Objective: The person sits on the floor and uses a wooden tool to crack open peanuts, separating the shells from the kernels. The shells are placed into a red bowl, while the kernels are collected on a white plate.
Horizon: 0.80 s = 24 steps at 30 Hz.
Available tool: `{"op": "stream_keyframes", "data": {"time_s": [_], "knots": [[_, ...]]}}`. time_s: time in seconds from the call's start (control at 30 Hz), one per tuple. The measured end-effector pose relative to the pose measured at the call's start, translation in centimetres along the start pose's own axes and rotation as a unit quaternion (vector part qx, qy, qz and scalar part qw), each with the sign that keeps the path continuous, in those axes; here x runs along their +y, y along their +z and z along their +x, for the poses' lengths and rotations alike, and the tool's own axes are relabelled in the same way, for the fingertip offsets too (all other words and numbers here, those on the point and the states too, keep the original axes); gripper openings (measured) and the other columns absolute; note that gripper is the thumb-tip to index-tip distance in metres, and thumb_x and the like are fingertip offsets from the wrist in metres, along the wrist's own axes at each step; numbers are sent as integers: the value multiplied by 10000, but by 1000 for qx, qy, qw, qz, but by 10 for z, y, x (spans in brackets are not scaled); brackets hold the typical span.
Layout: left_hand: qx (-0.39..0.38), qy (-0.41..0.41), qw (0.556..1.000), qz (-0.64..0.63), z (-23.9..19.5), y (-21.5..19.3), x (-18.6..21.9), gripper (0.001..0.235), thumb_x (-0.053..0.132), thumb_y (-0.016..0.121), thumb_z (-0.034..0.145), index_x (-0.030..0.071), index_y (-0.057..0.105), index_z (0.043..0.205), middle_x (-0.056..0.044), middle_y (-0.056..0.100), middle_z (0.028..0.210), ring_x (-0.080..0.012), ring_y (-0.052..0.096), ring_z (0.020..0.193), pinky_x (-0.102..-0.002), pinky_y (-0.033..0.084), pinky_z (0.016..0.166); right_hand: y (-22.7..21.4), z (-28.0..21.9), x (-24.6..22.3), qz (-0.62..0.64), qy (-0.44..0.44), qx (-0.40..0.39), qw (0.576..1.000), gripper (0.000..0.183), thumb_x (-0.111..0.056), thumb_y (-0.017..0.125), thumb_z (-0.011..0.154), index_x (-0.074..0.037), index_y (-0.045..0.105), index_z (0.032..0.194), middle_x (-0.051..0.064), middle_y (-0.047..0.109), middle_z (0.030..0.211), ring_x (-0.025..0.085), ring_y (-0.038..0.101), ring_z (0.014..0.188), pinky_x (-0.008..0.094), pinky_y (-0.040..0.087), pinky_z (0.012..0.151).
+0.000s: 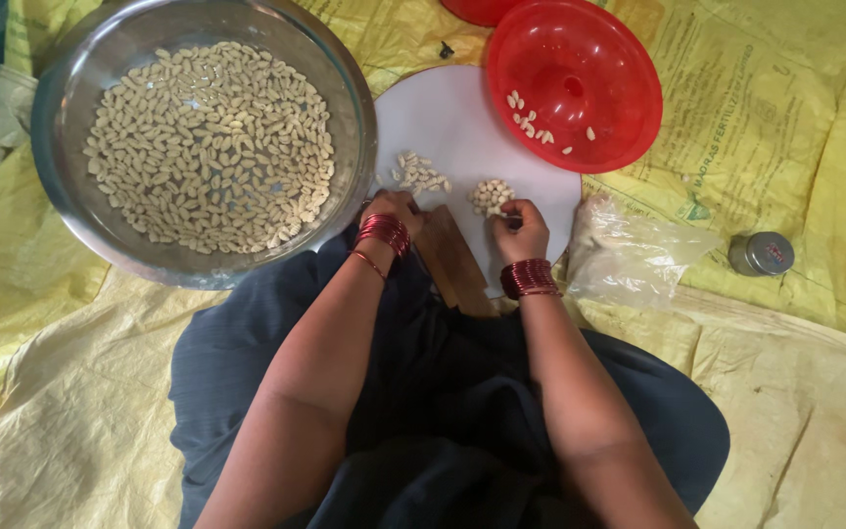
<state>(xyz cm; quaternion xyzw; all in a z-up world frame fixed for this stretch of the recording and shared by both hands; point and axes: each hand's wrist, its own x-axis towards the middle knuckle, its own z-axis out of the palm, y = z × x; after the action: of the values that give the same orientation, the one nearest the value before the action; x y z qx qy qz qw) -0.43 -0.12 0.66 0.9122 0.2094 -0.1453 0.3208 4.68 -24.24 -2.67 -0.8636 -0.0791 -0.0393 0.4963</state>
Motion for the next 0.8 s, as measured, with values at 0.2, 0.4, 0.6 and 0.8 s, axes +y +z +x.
{"op": "stream_keyframes", "data": {"time_s": [0.2,0.4,0.6,0.8], "knots": [[100,20,995,-12,13,18,-6,346,398,747,845,107,786,1027,-196,697,1182,-349,693,1073,-428,549,964,-1,5,5,285,163,-70,942,196,-61,749,847,-37,627,998,53,662,948,188,681,787,405,624,689],[42,137,949,-281,18,43,14,296,306,653,942,121,755,1148,-150,763,1120,-286,737,1057,-367,566,938,-6,0,-3,458,258,-233,818,217,-53,668,912,-81,587,1111,97,674,962,258,710,862,417,609,795],[-49,216,936,-272,8,33,14,320,307,695,915,90,780,1135,-98,775,1078,-217,745,988,-342,574,900,1,-9,-19,482,221,-306,791,260,-43,622,927,-35,585,1184,124,694,1072,262,712,968,417,607,851],[-63,98,965,-235,-1,21,22,311,310,790,880,71,796,1079,-108,791,1028,-175,742,945,-323,572,891,3,-13,-24,401,229,-297,836,254,-42,657,963,-10,573,1200,125,666,1104,242,701,984,379,605,869]]}}
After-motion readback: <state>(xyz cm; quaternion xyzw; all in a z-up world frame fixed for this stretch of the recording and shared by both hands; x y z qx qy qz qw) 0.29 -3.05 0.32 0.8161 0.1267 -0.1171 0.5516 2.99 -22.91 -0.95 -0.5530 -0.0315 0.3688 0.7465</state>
